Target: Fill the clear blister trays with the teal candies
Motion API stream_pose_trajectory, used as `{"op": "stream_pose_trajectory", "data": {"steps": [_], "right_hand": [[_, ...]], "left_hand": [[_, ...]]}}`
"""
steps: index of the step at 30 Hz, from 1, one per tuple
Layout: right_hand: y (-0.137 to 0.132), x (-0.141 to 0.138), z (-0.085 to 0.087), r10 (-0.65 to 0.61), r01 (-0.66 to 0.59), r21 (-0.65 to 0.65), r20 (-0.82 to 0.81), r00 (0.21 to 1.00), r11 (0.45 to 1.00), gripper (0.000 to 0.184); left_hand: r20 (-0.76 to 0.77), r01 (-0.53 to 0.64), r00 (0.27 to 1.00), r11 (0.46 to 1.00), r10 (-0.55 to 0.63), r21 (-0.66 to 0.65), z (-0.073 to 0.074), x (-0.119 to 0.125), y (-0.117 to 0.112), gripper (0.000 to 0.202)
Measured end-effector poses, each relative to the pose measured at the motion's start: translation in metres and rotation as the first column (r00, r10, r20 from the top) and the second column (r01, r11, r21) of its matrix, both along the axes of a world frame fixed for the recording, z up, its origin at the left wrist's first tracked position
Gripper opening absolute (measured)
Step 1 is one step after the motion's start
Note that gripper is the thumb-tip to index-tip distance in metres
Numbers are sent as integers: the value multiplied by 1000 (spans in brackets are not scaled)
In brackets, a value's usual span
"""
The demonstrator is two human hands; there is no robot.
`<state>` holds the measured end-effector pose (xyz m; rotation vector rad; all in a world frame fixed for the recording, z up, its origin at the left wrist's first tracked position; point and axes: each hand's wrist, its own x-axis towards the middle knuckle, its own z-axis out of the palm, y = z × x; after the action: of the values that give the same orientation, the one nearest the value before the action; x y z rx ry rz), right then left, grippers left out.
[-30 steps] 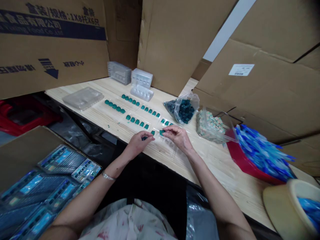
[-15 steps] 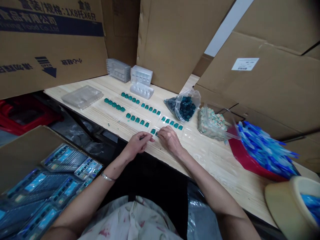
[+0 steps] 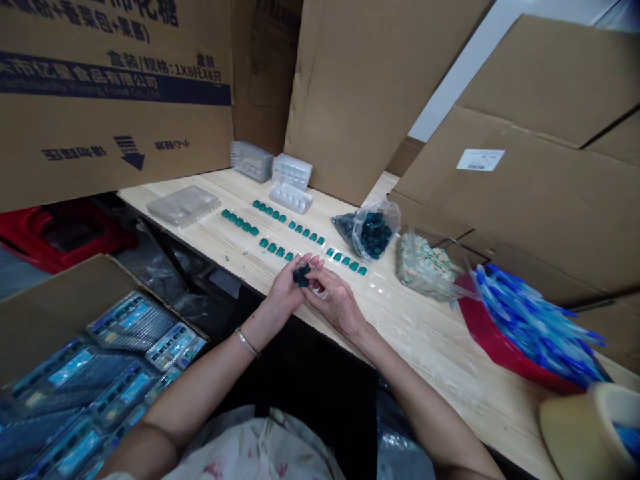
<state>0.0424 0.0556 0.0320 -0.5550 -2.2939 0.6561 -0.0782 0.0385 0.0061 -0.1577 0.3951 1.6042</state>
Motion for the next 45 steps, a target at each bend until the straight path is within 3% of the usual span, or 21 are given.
{"op": "stream_pose_trajectory", "data": {"steps": [3, 6, 9, 11, 14, 17, 22, 25, 27, 31, 34, 37, 39, 40, 41, 42, 43, 45], "right_hand": [[5, 1, -3, -82, 57, -247, -89, 993, 967, 20], [17, 9, -1, -164, 43, -560, -167, 972, 827, 29], [25, 15, -1, -233, 41, -675, -195, 953, 736, 31], [27, 17, -2, -245, 38, -697, -200, 949, 716, 31], [26, 18, -3, -237, 39, -709, -184, 954, 704, 29], [25, 21, -2, -239, 70, -697, -149, 959, 714, 28], [27, 28, 4, -178, 38, -697, -130, 975, 716, 29], [30, 34, 4, -212, 84, -669, -112, 971, 738, 28], [34, 40, 0, -239, 129, -604, -105, 965, 787, 28], [44, 48, -19, -206, 183, -285, -53, 977, 941, 15], [49, 49, -37, -160, 160, -81, 11, 987, 984, 11], [50, 46, -48, -155, 152, 48, 61, 986, 987, 12], [49, 43, -50, -144, 132, 111, 111, 983, 985, 14], [48, 42, -50, -137, 118, 135, 144, 980, 984, 16], [47, 41, -49, -132, 104, 157, 183, 974, 982, 18], [46, 41, -48, -131, 91, 178, 225, 966, 980, 21], [46, 40, -46, -131, 80, 197, 264, 955, 977, 23], [45, 40, -41, -135, 65, 226, 310, 941, 972, 22]], "left_hand": [[-11, -4, 1000, 1000, 4, -19, 1, -1, 2, 15], [-146, 4, 989, 1000, -8, -30, 1, -3, -6, 12], [-393, 69, 918, 997, -57, 18, -1, -1, -17, 23], [-642, 73, 766, 996, -28, 44, -3, 2, -23, 31], [-922, -18, 375, 995, 94, 94, -6, 4, -24, 26], [-981, -49, 82, 984, 173, 170, -7, 3, -21, 17], [-916, 6, -234, 942, 327, 335, -8, 4, -17, 17], [-868, 64, -338, 930, 362, 363, -9, 6, -19, 18], [-854, 106, -405, 945, 326, 310, -11, 5, -24, 17], [-798, 204, -554, 968, 237, 145, -21, 2, -35, 15], [-768, 225, -615, 973, 177, 44, -29, 1, -40, 16], [-787, 213, -602, 977, 135, 4, -32, 1, -39, 16], [-846, 198, -522, 980, 107, 2, -31, 1, -38, 14], [-894, 184, -439, 983, 85, 3, -30, 1, -36, 13], [-949, 163, -309, 987, 56, 5, -28, 0, -35, 13], [-992, 145, -123, 989, 23, 5, -25, 0, -34, 15], [-994, 129, 109, 992, -13, 2, -22, -1, -33, 18], [-809, 110, 583, 994, -79, -17, -17, -2, -29, 23]]}}
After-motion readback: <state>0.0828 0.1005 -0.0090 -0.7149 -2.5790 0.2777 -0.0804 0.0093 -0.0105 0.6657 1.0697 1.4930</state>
